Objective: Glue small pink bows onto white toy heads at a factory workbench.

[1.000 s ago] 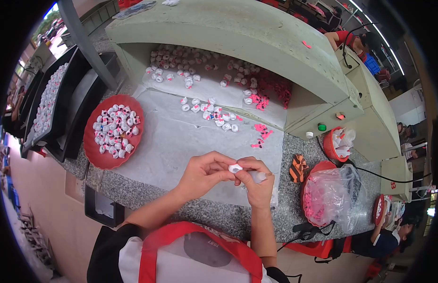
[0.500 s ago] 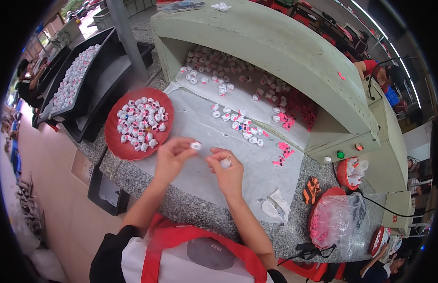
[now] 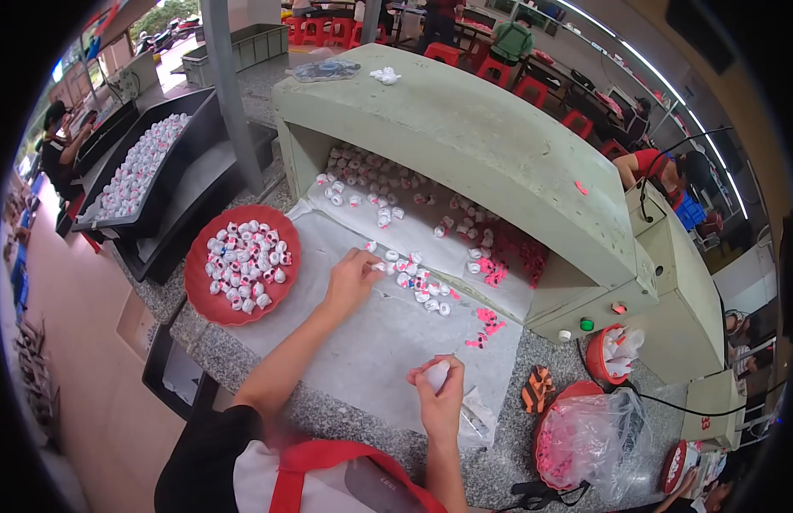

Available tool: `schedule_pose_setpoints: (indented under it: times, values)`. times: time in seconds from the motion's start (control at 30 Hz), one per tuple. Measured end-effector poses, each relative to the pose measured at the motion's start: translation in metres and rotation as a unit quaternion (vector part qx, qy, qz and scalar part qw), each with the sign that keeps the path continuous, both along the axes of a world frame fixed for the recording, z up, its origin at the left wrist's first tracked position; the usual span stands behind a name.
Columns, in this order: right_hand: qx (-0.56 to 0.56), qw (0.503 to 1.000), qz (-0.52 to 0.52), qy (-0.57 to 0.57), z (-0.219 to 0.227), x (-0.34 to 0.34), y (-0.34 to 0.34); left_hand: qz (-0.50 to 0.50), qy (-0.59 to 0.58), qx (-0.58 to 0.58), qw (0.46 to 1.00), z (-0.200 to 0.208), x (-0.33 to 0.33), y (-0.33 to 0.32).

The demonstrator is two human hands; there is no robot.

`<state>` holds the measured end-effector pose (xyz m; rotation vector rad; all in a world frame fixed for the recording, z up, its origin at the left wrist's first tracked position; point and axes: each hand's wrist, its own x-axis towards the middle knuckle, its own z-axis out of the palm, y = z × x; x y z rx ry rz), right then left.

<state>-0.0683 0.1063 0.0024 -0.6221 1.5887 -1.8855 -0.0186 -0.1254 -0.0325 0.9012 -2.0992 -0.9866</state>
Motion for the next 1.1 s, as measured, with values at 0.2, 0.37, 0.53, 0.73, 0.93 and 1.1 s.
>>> schedule_pose_setpoints:
  times: [0.2, 0.37, 0.53, 0.73, 0.93, 1.1]
  values:
    - [-0.041, 0.997, -0.060, -0.027, 0.044, -0.008, 0.000, -0.187, 0.336, 0.637, 0.668, 0.046, 0.026, 0.078]
    - [-0.040, 0.974, -0.212, 0.061, 0.065, -0.015, 0.020, -0.266, 0.321, 0.515, 0.749, 0.071, 0.016, 0.105]
    - [-0.024, 0.928, -0.308, 0.209, 0.082, 0.008, 0.028, -0.227, 0.300, 0.389, 0.841, 0.101, 0.022, 0.129]
    - [-0.009, 0.915, -0.224, 0.335, 0.084, 0.021, 0.038, -0.221, 0.316, 0.335, 0.860, 0.101, 0.021, 0.130]
    - [-0.002, 0.906, -0.202, 0.371, 0.082, 0.018, 0.037, -0.218, 0.309, 0.331, 0.864, 0.099, 0.024, 0.133]
    - [0.002, 0.905, -0.198, 0.376, 0.082, 0.014, 0.037, -0.222, 0.303, 0.315, 0.872, 0.100, 0.022, 0.133]
